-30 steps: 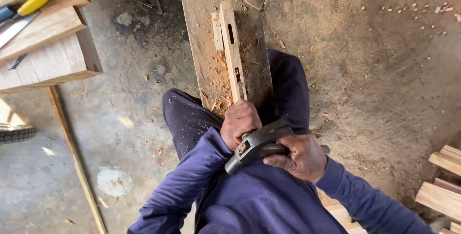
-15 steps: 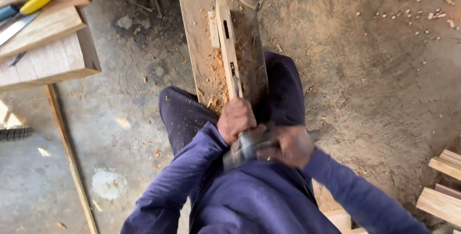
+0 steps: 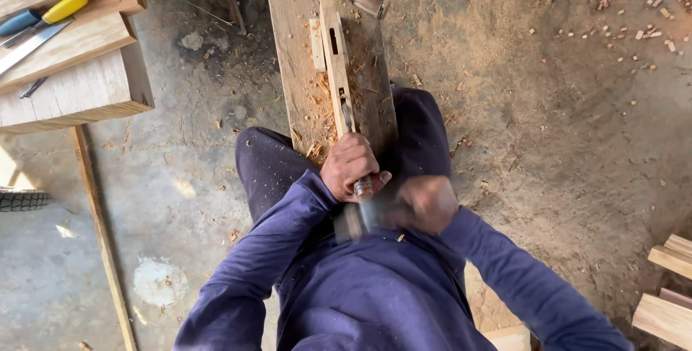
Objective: Using a hammer and chisel to carve a mortise into a large wooden beam.
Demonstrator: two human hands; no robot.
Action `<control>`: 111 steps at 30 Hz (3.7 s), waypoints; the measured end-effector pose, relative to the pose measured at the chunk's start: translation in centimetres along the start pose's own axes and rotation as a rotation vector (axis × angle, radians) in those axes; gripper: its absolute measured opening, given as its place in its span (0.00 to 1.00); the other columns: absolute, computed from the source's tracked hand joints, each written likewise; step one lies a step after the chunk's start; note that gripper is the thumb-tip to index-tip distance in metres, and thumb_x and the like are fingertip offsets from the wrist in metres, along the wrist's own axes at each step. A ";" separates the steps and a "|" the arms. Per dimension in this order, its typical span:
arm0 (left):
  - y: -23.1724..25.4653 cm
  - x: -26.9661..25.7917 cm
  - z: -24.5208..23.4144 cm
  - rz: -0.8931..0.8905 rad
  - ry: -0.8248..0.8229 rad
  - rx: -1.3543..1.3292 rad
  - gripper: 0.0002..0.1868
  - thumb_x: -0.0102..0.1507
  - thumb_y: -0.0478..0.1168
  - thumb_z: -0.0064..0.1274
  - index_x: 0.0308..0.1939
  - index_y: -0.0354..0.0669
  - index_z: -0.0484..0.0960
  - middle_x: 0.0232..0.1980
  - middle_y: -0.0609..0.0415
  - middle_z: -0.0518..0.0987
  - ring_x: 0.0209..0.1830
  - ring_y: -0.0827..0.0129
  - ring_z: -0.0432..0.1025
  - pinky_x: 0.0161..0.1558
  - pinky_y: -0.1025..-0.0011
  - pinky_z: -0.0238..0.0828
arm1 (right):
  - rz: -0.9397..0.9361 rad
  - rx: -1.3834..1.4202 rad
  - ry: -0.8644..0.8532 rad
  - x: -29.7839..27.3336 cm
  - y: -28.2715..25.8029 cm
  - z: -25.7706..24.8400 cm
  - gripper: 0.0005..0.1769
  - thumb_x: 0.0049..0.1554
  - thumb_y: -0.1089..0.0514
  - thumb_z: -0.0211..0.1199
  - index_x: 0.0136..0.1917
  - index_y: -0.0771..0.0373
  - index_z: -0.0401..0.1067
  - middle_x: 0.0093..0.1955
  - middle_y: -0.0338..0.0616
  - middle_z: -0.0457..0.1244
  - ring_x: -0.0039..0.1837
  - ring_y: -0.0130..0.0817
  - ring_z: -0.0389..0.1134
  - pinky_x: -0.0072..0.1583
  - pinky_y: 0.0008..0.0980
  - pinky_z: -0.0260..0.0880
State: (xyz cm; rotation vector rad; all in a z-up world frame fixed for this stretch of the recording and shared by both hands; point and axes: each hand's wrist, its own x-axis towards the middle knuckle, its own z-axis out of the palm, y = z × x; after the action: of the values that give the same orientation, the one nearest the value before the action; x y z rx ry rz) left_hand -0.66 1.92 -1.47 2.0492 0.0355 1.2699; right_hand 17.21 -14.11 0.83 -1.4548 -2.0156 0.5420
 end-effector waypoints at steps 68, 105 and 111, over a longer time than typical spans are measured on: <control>0.2 9.3 3.1 -0.197 -0.063 -0.078 0.13 0.51 0.41 0.63 0.37 0.48 0.77 0.31 0.55 0.74 0.32 0.56 0.74 0.35 0.57 0.69 | 0.783 0.683 0.479 -4.5 -4.6 -9.7 0.40 0.57 0.24 0.62 0.38 0.68 0.72 0.32 0.48 0.65 0.37 0.39 0.69 0.45 0.43 0.73; -1.3 8.8 1.9 -0.105 0.162 -0.213 0.13 0.54 0.40 0.64 0.29 0.45 0.72 0.25 0.54 0.68 0.24 0.58 0.69 0.27 0.57 0.62 | 0.695 0.610 0.260 -2.1 -5.1 -12.4 0.32 0.57 0.32 0.67 0.52 0.64 0.70 0.43 0.39 0.66 0.42 0.29 0.68 0.41 0.28 0.71; -2.3 9.2 0.3 -0.115 0.225 -0.307 0.08 0.59 0.37 0.61 0.34 0.43 0.76 0.27 0.53 0.71 0.27 0.57 0.71 0.30 0.58 0.66 | 0.259 0.693 0.084 2.9 -6.2 -14.6 0.30 0.61 0.35 0.66 0.58 0.63 0.69 0.48 0.43 0.68 0.48 0.36 0.71 0.52 0.38 0.76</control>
State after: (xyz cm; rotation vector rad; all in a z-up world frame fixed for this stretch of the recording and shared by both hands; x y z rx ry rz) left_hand 5.05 6.91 4.22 1.6165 0.0578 1.3379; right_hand 21.87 -13.54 16.26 -1.2620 -1.3638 1.1326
